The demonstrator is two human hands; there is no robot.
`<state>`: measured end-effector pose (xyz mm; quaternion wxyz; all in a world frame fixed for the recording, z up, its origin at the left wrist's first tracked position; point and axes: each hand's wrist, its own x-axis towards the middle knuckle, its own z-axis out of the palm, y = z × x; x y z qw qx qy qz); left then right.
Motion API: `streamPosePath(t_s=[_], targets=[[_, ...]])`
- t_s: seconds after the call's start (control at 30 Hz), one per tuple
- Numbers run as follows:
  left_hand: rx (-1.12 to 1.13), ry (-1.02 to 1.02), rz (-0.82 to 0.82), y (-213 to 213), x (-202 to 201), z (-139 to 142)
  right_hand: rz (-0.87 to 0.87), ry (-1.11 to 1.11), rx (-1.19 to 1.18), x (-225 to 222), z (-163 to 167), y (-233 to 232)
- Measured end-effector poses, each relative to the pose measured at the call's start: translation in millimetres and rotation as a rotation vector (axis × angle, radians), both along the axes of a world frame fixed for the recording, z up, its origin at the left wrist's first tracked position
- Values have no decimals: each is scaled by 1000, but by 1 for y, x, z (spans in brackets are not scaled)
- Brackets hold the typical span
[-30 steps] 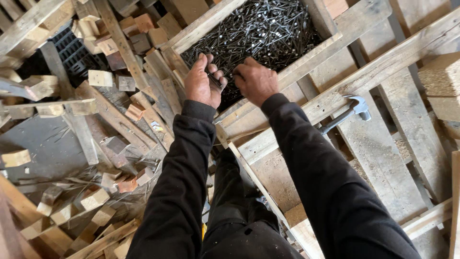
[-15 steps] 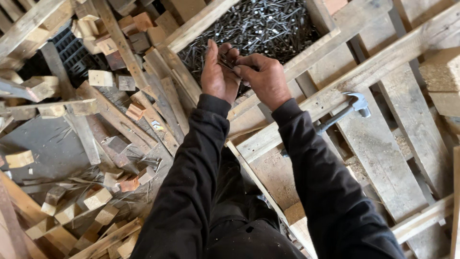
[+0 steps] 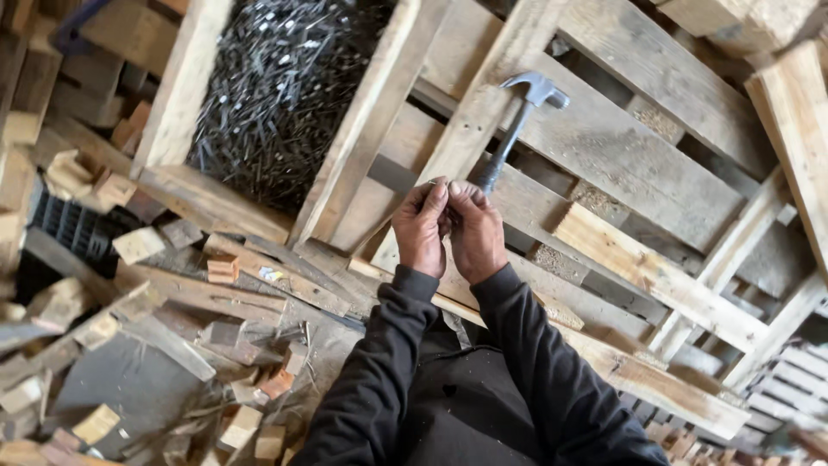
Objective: The person assembles wooden pallets by placing small wooden blocks and planks, then hammering nails to secure them. They repeatedly pick up blocks and planks, position them on the pallet frame, and drive nails with a hammer.
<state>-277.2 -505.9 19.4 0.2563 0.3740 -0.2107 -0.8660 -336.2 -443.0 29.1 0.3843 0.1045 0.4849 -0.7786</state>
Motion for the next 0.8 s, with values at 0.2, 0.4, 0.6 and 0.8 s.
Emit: streamPosePath(t_s=[0.2, 0.4, 0.6, 0.8], targets=[[96, 52, -13, 22, -22, -23, -3, 317, 603, -23, -35, 55], [272, 165, -269, 5, 9, -23, 339, 825, 1199, -45, -45, 44], [259, 97, -453, 11, 74, -9, 106, 313, 851, -49, 4, 67], [186, -49, -602, 64, 91, -2, -90, 137, 437, -30, 92, 165]])
